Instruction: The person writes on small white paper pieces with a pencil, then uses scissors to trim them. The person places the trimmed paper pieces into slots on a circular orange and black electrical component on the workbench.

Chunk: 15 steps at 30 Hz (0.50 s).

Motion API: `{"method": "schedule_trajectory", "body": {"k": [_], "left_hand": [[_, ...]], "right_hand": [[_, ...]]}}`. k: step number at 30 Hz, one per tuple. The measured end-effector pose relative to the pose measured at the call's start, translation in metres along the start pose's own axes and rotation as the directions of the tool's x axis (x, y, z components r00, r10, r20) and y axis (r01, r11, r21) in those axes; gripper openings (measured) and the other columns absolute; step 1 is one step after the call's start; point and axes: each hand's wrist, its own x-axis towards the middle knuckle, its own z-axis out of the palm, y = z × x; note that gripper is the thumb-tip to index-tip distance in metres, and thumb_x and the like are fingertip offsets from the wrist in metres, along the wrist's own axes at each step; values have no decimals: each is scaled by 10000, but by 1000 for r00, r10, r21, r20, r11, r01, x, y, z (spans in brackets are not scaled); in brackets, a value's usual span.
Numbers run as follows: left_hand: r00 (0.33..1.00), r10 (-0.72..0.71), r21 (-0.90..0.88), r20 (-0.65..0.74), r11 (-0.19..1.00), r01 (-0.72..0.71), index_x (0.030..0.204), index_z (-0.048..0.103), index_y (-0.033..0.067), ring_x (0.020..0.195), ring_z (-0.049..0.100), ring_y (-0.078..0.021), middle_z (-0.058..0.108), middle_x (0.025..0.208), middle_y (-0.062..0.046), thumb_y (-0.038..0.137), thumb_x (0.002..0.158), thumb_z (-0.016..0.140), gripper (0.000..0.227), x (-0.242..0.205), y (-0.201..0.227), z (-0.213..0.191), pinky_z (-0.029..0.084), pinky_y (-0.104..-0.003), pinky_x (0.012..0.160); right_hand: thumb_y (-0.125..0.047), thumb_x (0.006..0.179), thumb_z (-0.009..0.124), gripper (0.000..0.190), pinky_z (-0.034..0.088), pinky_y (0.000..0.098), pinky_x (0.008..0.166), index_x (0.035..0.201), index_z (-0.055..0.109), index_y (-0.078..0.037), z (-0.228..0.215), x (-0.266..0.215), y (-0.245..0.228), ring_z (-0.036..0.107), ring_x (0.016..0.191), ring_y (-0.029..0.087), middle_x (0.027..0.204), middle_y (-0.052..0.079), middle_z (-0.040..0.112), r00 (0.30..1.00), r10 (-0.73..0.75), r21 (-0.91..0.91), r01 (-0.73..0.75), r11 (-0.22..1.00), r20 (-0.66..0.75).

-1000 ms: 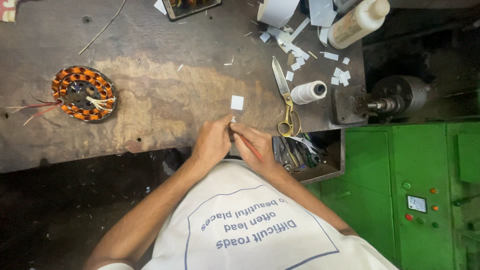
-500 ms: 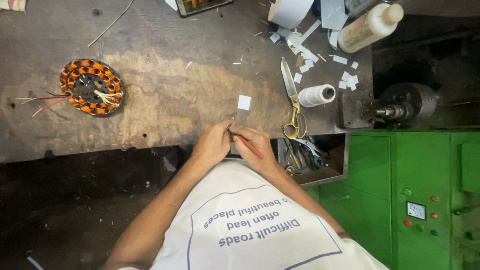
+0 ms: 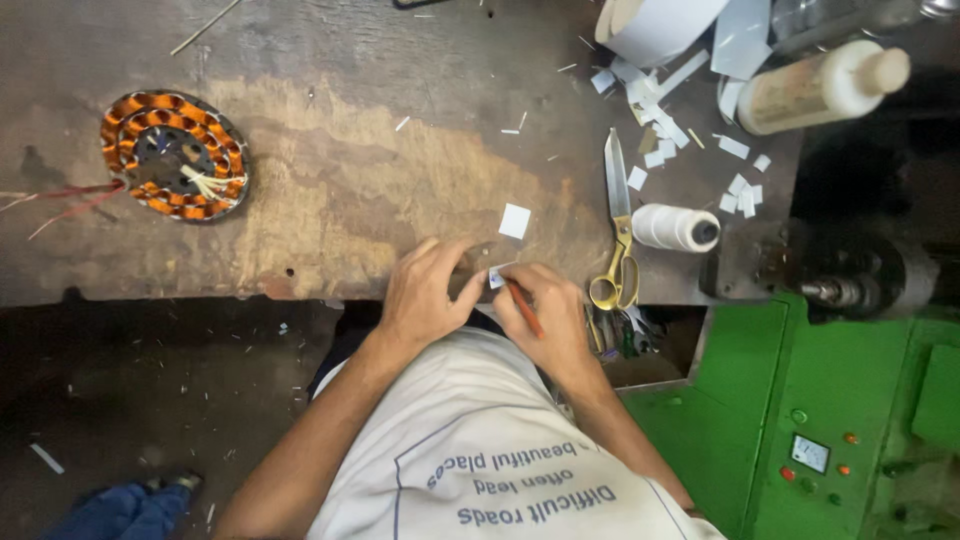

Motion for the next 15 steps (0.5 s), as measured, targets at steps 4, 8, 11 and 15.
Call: {"method": "schedule_trajectory", "body": {"k": [4, 8, 11, 15], "left_hand": [[995, 88, 177, -51, 981, -78, 990, 670, 45, 883, 620, -315, 663, 912, -112, 173, 842, 751, 212, 9, -23, 8, 499, -428, 768], [996, 90, 233, -22, 969, -83, 933, 665, 64, 853, 609, -281, 628, 877, -85, 132, 870, 730, 114, 5, -35, 18, 499, -413, 759], [996, 87, 251, -4, 964, -83, 945, 676, 60, 845, 600, -278, 608, 873, -83, 138, 847, 728, 136, 6, -42, 21, 498, -411, 755], [996, 86, 270, 15, 959, -87, 957, 678, 58, 852, 596, -266, 599, 891, -77, 145, 848, 727, 148, 8, -42, 21, 501, -402, 767]], "right_hand": [[-129, 817, 721, 182, 550, 432, 702, 967, 726, -25, -1, 29, 6, 705, 801, 374, 886, 181, 719, 994, 14, -101, -2, 995, 113], [-115, 817, 732, 135, 537, 438, 661, 919, 703, -30, 4, 46, 13, 694, 758, 367, 829, 170, 698, 986, 47, -130, -27, 991, 157], [-87, 817, 749, 118, 527, 439, 633, 870, 670, -18, 9, 54, 19, 678, 720, 362, 779, 161, 677, 987, 49, -129, -29, 991, 156], [-37, 778, 755, 139, 534, 425, 600, 895, 683, -11, 16, 56, 25, 679, 677, 344, 765, 163, 678, 995, 23, -99, -13, 995, 98]]}}
